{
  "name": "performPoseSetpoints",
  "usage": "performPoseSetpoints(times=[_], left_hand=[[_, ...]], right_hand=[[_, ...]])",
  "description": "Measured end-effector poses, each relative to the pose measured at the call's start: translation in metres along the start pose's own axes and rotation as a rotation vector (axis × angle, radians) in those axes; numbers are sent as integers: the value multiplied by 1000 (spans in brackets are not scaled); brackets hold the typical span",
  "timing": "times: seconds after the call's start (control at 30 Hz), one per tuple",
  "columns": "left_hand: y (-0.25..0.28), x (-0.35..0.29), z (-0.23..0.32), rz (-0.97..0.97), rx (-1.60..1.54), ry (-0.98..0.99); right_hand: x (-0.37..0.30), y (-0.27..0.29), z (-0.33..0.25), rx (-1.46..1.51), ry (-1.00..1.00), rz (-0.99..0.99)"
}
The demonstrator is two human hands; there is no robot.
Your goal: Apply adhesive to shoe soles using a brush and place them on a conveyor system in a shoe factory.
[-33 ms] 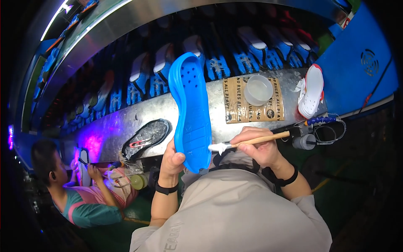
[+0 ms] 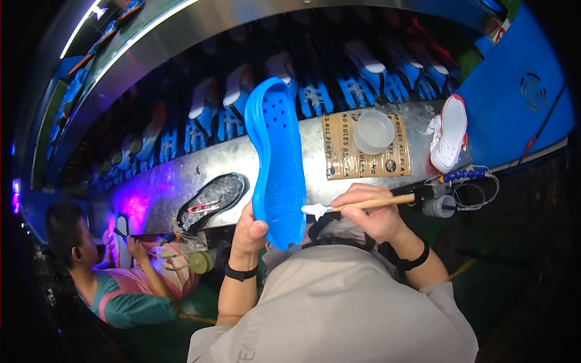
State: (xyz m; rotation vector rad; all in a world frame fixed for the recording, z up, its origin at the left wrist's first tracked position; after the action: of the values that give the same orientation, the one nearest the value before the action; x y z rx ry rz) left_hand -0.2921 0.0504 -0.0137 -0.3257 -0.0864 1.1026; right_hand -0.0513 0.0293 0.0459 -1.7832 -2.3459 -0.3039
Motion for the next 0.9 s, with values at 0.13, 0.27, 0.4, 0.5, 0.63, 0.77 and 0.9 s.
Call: performPoseSetpoints(times=[0.13,0.27,0.4,0.5,0.63,0.77,0.9], left_hand=[[4,-4,-6,-6,-86,17],[6,-3,-5,-184,-328,76],[18,-12,3,-299,-429,212],[8,5,71,-467,-407,156],[1,75,225,-490,-76,-217],[19,165,336,-266,-286,-548],[55,181,341,-51,-2,-523]], right_hand=[[0,-4,8,58,21,-76],[-15,3,29,348,-99,120],[-26,19,37,575,-20,388],[-33,27,43,625,51,479],[-37,24,48,550,40,458],[-27,4,36,519,19,351],[-36,2,49,498,10,347]])
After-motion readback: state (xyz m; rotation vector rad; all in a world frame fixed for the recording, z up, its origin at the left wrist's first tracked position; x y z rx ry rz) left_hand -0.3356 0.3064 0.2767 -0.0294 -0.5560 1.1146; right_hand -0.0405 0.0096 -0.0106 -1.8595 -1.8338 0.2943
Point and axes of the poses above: each hand's wrist, its own x-axis towards the middle knuckle, its own y-axis out of the back of the hand, z = x × y, the point moved 5 cm from there along x, towards the middle knuckle, and after that the axes turned 11 degrees about x, right-handed, at the moved point
